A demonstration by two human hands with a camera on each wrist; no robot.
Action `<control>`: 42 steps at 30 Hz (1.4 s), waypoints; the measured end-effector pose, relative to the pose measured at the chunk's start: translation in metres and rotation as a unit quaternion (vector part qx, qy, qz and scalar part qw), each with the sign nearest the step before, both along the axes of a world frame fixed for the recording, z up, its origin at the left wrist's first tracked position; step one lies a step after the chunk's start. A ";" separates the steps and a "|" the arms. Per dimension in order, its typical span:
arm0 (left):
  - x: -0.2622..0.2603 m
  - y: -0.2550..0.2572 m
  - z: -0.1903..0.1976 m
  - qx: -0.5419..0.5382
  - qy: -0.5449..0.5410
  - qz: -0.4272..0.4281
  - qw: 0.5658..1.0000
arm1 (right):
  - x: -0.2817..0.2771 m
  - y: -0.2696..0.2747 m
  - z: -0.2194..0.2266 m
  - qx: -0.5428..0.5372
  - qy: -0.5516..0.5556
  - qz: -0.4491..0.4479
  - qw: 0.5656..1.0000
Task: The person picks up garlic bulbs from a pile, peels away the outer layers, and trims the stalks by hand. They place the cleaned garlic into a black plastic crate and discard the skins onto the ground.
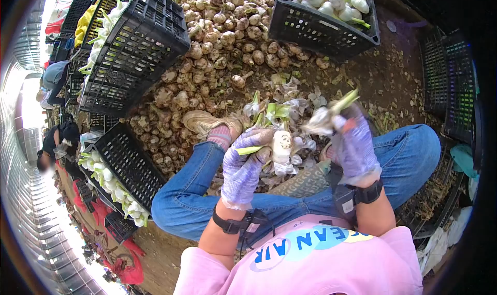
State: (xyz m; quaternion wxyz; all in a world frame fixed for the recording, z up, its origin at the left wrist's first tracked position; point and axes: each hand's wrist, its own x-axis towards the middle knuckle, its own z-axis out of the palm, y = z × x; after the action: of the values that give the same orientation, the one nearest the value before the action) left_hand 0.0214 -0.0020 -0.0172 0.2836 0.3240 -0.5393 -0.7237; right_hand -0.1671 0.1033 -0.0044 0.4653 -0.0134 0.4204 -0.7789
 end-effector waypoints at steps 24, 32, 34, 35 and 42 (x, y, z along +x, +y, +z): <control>-0.004 0.003 0.016 -0.177 0.022 -0.030 0.984 | 0.023 0.000 -0.006 0.069 -0.048 0.143 0.986; -0.003 0.001 0.005 0.260 0.122 0.117 0.951 | 0.035 0.000 0.000 0.006 0.136 0.153 0.979; -0.004 0.002 0.000 0.301 0.084 0.087 0.946 | 0.038 -0.005 0.009 -0.018 0.159 0.142 0.977; -0.005 0.004 -0.002 0.301 0.084 0.087 0.946 | 0.038 -0.006 0.008 0.023 0.208 0.159 0.965; -0.013 -0.005 -0.010 0.240 0.105 0.124 0.957 | 0.054 -0.006 0.005 -0.090 0.417 0.294 0.855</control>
State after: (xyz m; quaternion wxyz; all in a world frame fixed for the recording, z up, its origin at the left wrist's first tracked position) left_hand 0.0082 -0.0065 -0.0277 0.3395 0.3691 -0.2730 -0.8209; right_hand -0.1128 0.0978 0.0007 0.4506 -0.5015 0.4797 -0.5616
